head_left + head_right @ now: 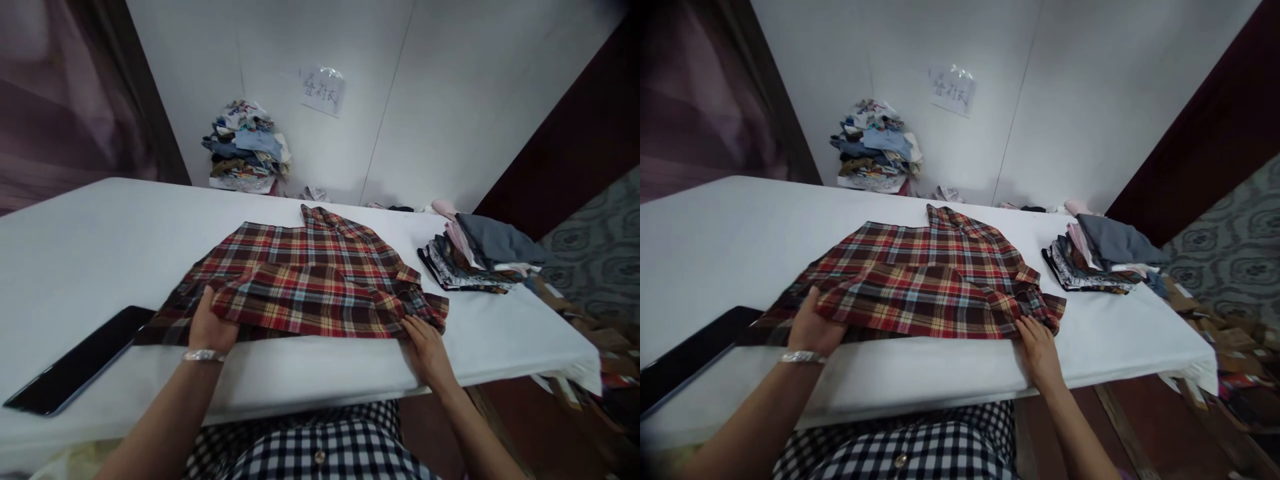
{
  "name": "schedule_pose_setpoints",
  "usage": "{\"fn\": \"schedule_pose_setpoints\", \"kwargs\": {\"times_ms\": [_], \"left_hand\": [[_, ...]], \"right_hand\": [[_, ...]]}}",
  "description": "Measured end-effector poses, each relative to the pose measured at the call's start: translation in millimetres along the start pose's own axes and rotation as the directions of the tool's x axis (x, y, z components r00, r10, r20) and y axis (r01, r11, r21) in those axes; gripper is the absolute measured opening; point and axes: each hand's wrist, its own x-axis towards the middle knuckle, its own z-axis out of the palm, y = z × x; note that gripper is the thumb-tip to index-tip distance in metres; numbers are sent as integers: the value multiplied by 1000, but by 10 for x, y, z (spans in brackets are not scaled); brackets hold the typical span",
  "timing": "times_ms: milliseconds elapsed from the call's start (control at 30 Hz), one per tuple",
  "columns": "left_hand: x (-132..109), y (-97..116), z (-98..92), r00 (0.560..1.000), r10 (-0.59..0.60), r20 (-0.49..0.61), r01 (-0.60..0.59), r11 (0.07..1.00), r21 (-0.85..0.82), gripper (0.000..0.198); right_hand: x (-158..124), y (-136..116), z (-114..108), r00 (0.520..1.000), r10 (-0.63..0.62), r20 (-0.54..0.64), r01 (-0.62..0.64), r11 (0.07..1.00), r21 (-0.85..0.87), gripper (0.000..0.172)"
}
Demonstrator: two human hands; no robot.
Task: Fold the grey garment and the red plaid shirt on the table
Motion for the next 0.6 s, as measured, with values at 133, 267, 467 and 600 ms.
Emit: {"fn": "schedule_pose_setpoints", "kwargs": {"times_ms": [133,267,467,600], "left_hand": [[12,104,-137,947,-293,-133,247,926,-286,24],[135,343,7,956,-251,-151,206,942,-264,25],[190,799,411,1000,3,22,5,937,-349,23],[255,596,122,996,-92,-11,90,987,-136,18]], "right_hand": [[180,193,-90,999,38,-10,-38,999,-11,40],[686,345,-326,986,158,52,-159,987,23,40],[1336,495,-575,917,363,-167,-352,932,93,43],[1088,534,-349,974,219,-52,-208,965,159,42]]}}
